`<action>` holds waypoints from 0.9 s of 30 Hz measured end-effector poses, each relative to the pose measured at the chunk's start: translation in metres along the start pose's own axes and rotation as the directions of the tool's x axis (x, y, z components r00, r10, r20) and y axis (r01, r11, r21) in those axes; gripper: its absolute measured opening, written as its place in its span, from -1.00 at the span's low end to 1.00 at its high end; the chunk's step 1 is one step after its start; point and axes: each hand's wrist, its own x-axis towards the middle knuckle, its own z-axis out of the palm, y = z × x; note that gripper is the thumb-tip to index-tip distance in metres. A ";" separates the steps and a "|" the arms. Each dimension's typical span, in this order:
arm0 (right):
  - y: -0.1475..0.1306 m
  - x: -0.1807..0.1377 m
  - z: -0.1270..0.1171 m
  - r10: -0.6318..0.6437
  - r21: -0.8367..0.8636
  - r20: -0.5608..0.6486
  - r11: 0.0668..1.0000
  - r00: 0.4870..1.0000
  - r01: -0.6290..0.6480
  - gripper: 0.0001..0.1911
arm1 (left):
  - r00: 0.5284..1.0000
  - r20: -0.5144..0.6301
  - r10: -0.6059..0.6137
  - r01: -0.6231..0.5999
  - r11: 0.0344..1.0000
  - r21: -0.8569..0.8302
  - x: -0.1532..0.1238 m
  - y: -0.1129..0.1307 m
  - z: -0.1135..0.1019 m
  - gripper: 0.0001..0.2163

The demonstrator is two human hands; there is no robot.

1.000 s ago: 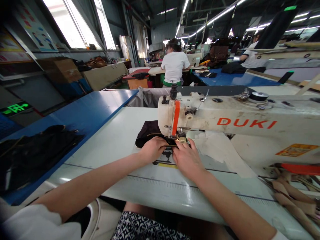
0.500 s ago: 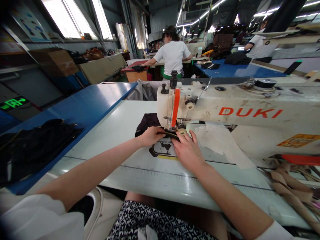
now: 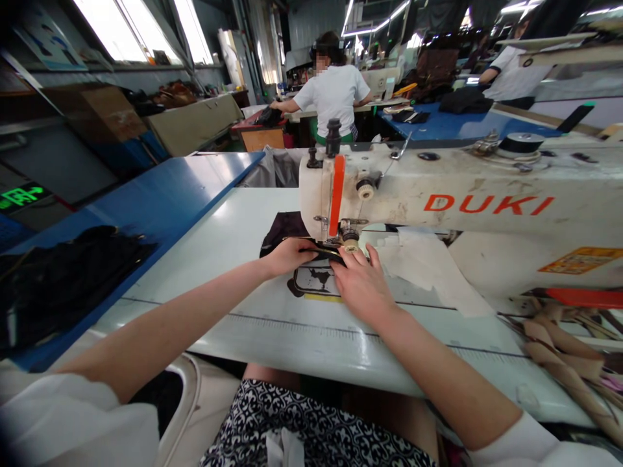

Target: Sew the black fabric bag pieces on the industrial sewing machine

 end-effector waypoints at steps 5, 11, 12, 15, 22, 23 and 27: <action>0.000 0.000 0.000 0.007 0.014 0.002 1.000 1.000 -0.007 -0.69 | 1.000 -0.014 -0.018 0.018 1.000 0.001 0.000 -0.001 0.001 -0.81; 0.000 0.000 0.001 0.019 0.014 -0.001 1.000 1.000 -0.019 -0.71 | 1.000 0.006 0.016 -0.016 0.999 0.039 0.001 -0.003 0.003 -0.80; 0.000 0.000 0.001 0.020 0.011 -0.001 1.000 1.000 -0.020 -0.72 | 1.000 0.009 0.024 -0.024 0.999 0.046 0.001 -0.003 0.003 -0.80; 0.001 -0.002 -0.002 0.019 0.014 -0.010 1.000 1.000 -0.019 -0.72 | 0.997 0.028 0.075 -0.077 0.994 0.079 0.000 -0.003 0.004 -0.79; 0.014 -0.009 -0.012 -0.039 0.201 -0.180 0.977 0.983 0.075 -0.78 | 0.950 0.025 0.311 -0.300 0.892 0.337 -0.016 -0.003 0.008 -0.79; 0.017 -0.008 -0.012 -0.034 0.227 -0.207 0.970 0.978 0.081 -0.78 | 0.947 0.032 0.321 -0.309 0.873 0.378 -0.019 -0.003 0.009 -0.79; 0.025 -0.001 -0.007 -0.076 0.242 -0.200 0.962 0.977 0.125 -0.72 | 0.927 0.104 0.360 -0.362 0.787 0.499 -0.022 -0.001 0.011 -0.76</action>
